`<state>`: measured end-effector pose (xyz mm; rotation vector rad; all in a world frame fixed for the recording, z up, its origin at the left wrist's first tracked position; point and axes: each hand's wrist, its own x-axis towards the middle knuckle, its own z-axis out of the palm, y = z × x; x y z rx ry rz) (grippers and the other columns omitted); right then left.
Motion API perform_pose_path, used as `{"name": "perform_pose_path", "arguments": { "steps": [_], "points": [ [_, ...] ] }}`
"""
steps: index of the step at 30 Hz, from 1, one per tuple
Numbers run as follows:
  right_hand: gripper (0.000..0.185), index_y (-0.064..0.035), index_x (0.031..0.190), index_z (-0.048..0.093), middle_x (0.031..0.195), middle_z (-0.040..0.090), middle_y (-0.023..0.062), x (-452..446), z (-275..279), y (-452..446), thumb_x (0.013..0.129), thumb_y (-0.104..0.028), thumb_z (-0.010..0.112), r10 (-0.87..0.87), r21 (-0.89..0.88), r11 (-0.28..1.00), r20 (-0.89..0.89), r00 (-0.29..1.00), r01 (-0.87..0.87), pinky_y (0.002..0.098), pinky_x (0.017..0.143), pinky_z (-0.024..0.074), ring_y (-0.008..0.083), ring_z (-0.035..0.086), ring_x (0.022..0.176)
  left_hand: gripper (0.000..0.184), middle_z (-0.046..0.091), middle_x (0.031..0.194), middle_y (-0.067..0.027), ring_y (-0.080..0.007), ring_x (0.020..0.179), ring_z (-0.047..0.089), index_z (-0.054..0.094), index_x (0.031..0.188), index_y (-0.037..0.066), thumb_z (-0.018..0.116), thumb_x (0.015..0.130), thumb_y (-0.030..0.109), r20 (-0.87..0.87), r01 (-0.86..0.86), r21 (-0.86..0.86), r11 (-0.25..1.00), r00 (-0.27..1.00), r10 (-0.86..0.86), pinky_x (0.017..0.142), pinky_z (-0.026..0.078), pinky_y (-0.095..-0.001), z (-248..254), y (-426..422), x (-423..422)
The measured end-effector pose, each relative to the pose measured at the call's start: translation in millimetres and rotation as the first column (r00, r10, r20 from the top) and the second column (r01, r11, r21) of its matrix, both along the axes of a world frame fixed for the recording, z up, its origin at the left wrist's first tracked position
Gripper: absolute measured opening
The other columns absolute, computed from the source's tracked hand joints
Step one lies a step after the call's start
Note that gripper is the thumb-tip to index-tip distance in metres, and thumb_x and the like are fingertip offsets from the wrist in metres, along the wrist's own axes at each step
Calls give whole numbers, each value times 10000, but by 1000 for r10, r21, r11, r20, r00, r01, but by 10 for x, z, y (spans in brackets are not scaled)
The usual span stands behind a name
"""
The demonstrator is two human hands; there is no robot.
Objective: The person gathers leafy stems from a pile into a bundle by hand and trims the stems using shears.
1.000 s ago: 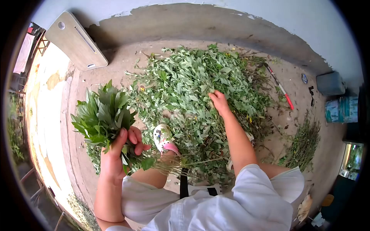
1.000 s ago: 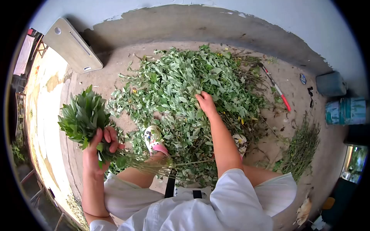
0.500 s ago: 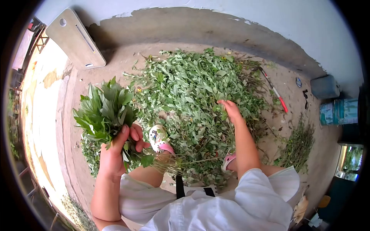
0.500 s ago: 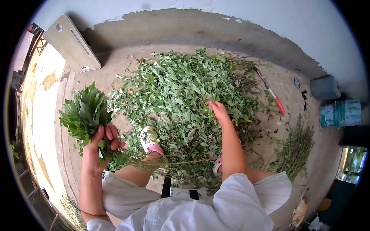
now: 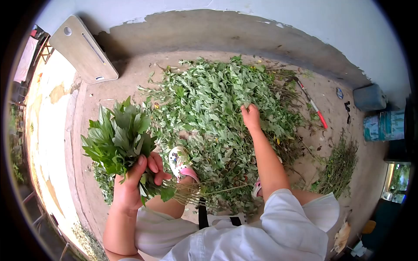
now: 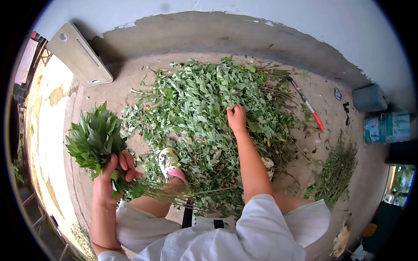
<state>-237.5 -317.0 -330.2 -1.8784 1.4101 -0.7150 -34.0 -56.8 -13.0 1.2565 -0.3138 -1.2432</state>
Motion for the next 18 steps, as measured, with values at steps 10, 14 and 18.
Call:
{"name": "perform_pose_path", "arguments": {
  "steps": [10, 14, 18],
  "points": [
    [235, 9, 910, 484, 836, 575, 133, 471, 46, 168, 768, -163, 556, -10, 278, 960, -117, 993, 43, 399, 672, 452, 300, 562, 785, 235, 481, 773, -85, -151, 585, 475, 483, 766, 17, 493, 857, 234, -2, 7, 14, 1000, 1000, -7, 662, 477, -345, -29, -43, 33],
    [238, 11, 947, 492, 893, 560, 146, 304, 131, 183, 783, -160, 518, 273, 418, 893, -218, 937, -164, 406, 669, 450, 302, 555, 807, 228, 484, 769, -81, -145, 589, 474, 494, 767, 17, 495, 858, 226, -13, -2, 5, 1000, 1000, 2, 661, 469, -338, -24, -41, 10],
    [262, -9, 969, 487, 963, 536, 154, 354, -87, 350, 782, -185, 536, 349, 524, 845, -394, 850, -104, 402, 665, 453, 298, 540, 867, 215, 492, 772, -75, -145, 604, 478, 503, 774, 21, 500, 856, 220, 0, 28, -17, 999, 1000, -28, 648, 460, -331, 2, -30, -19]
  ]
}}
